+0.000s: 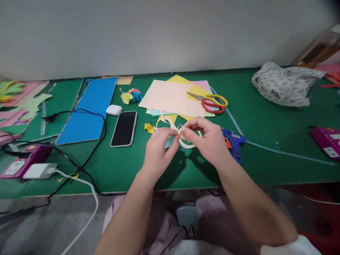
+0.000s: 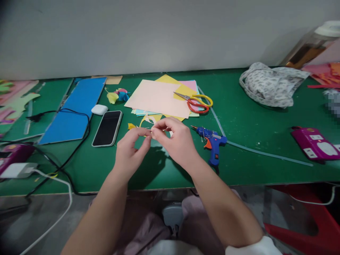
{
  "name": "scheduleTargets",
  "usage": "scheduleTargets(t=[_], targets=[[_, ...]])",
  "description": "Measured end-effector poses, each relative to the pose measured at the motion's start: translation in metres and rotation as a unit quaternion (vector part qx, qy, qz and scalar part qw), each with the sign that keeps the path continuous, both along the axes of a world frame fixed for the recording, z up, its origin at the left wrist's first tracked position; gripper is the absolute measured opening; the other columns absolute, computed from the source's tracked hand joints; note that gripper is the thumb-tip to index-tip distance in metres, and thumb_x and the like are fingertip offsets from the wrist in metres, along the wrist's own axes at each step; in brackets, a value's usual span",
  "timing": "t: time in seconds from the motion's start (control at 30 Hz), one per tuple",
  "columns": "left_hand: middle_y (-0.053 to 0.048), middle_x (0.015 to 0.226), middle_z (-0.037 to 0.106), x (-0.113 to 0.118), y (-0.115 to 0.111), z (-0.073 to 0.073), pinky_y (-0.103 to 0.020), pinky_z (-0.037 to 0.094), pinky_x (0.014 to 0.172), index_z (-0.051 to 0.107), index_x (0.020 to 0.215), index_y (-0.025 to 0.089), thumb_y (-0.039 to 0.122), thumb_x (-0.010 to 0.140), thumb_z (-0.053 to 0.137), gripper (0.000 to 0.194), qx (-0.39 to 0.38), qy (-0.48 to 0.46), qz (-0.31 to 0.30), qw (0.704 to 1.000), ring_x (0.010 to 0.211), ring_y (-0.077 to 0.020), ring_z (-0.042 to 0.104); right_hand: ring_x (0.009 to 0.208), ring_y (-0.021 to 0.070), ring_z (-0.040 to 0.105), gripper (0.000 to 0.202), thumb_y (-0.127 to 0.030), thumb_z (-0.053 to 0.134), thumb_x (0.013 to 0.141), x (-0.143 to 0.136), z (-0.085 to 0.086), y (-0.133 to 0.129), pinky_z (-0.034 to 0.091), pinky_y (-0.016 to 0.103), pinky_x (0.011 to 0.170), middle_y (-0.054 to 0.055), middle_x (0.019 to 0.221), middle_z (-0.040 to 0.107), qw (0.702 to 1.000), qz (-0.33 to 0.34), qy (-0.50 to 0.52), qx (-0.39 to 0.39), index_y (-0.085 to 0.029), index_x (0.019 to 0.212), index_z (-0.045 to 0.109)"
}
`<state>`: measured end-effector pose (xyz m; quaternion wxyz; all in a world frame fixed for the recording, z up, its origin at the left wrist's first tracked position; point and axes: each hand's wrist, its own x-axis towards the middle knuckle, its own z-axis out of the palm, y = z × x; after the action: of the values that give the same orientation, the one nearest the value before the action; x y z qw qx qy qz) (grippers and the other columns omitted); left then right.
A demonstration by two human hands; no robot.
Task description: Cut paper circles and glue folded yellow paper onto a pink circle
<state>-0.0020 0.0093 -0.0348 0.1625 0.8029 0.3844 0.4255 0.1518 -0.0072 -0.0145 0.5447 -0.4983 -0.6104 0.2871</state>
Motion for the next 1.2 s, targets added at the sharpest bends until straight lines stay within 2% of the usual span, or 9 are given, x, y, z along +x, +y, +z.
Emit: scheduleTargets(t=[0.3,0.6,1.03,1.2], targets=[[-0.002,0.088,0.065,-0.0012,0.0005,-0.0049,-0.026,0.046,0.076,0.056,0.090,0.020,0.021,0.089,0.050,0.006,-0.027,0.009,-0.001,1.000,0.084,-0.0138,0.060,0.073,0.0121,0.061,0.007,-0.014,0.062,0.080,0.0008,0.0000,-0.0007,0.049,0.025,0.070,-0.002,0.075,0.064,1.000,-0.008,-0.007,0.007,-0.019,0.075,0.062],[-0.001,0.084,0.064,0.0003,-0.0008,-0.0028,-0.025,0.046,0.072,0.055,0.086,0.020,0.019,0.088,0.050,0.005,-0.011,0.016,0.005,1.000,0.080,-0.0134,0.059,0.073,0.0120,0.061,0.007,-0.015,0.062,0.080,0.0004,-0.0001,-0.0012,0.049,0.025,0.071,-0.003,0.075,0.065,1.000,-0.009,-0.012,0.005,-0.019,0.074,0.062],[-0.002,0.087,0.067,0.0024,0.0005,-0.0034,-0.027,0.048,0.075,0.059,0.088,0.020,0.021,0.086,0.053,0.007,-0.061,-0.023,0.026,0.998,0.081,-0.0147,0.062,0.075,0.0148,0.063,0.004,-0.019,0.062,0.080,0.0011,-0.0022,0.0002,0.051,0.029,0.072,-0.001,0.078,0.066,1.000,-0.017,-0.004,-0.020,-0.020,0.076,0.062],[-0.001,0.084,0.067,0.0032,0.0006,-0.0038,-0.025,0.048,0.074,0.059,0.084,0.019,0.020,0.087,0.053,0.006,-0.051,-0.022,0.019,0.998,0.079,-0.0132,0.061,0.076,0.0144,0.063,0.005,-0.018,0.062,0.080,-0.0001,-0.0019,-0.0001,0.050,0.028,0.072,-0.001,0.076,0.066,1.000,-0.009,-0.008,-0.018,-0.020,0.076,0.062]])
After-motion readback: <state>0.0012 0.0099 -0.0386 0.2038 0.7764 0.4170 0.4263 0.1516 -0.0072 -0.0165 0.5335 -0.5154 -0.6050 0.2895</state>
